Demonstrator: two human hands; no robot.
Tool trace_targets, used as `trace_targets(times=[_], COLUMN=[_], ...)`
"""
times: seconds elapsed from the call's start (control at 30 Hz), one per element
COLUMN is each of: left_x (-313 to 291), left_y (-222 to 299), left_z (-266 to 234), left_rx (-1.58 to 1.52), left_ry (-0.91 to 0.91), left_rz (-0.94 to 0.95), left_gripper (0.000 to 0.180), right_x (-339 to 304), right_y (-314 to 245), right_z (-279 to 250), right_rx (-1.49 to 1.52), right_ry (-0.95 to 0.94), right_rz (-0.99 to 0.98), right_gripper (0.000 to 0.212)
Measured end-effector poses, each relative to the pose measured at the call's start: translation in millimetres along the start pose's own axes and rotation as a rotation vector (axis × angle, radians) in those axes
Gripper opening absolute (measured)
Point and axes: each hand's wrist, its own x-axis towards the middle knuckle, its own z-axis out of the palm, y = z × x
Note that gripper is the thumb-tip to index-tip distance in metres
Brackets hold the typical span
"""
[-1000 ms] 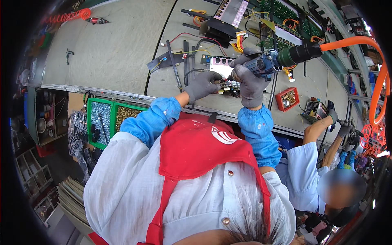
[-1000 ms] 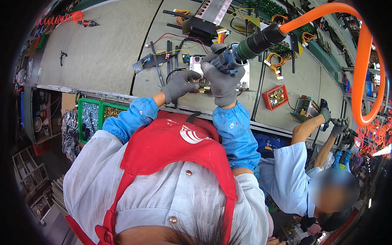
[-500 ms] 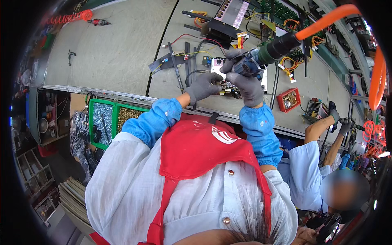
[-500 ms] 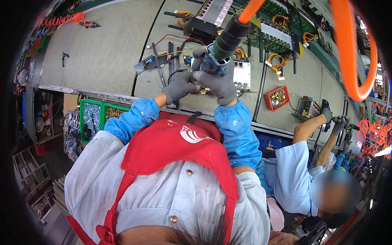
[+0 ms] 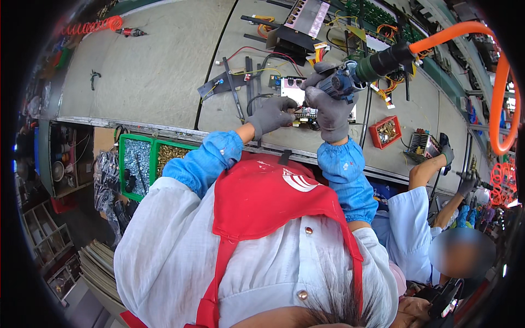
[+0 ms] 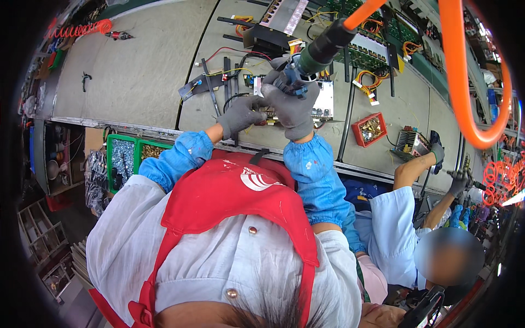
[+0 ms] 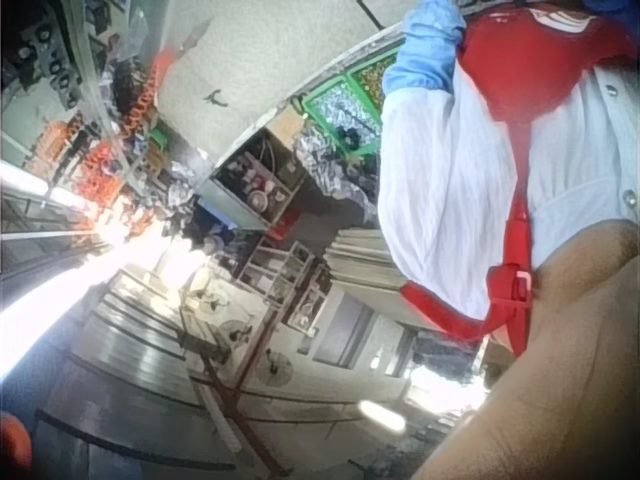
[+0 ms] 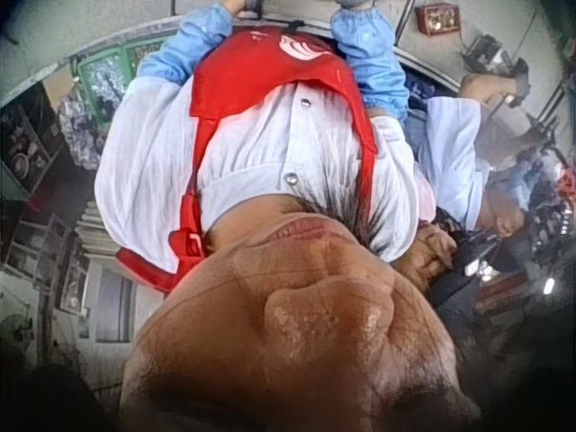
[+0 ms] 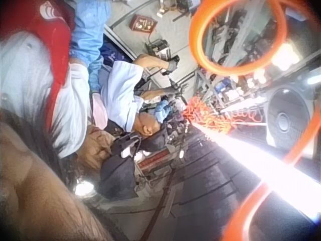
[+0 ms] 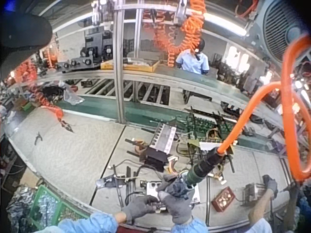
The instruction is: Assembling electronic power supply units using an electric screwdriver on a production line.
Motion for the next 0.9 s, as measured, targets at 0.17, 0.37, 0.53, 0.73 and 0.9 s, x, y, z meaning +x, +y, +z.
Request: trace_targets(times=[0.17,0.37,0.53,0.73,0.9], left_x=[-3.2,11.3,8.4,20.8,26.0], left_y=[17.4,17.5,47.4,52.4,49.4], left_z=[-3.6,-7.2,3.9,-3.1,-4.9], left_rx=[0.326,0.554,0.329,-0.053,-0.379], left_ry=[-0.039,-0.077,-0.132,-0.296,-0.414], left_rz=[0.011,0.012,0.108,-0.052,-0.072], left_gripper=[0.044,0.045,0.051,0.043,0.028], right_x=[0.6,-3.1,-3.1,7.8,10.4], right_y=[-7.9,-38.7,-37.2,-34.6,-64.1], right_z=[-3.4,-12.5,-37.1,-33.4,-45.3], right_rx=[0.087,0.081,0.218,0.081,-0.008], right_ry=[0.058,0.201,0.265,0.379,0.396], right_rz=[0.021,-0.005,-0.078,-0.21,-0.126], right_gripper=[0.041,0.04,0.039,0.026,0.031])
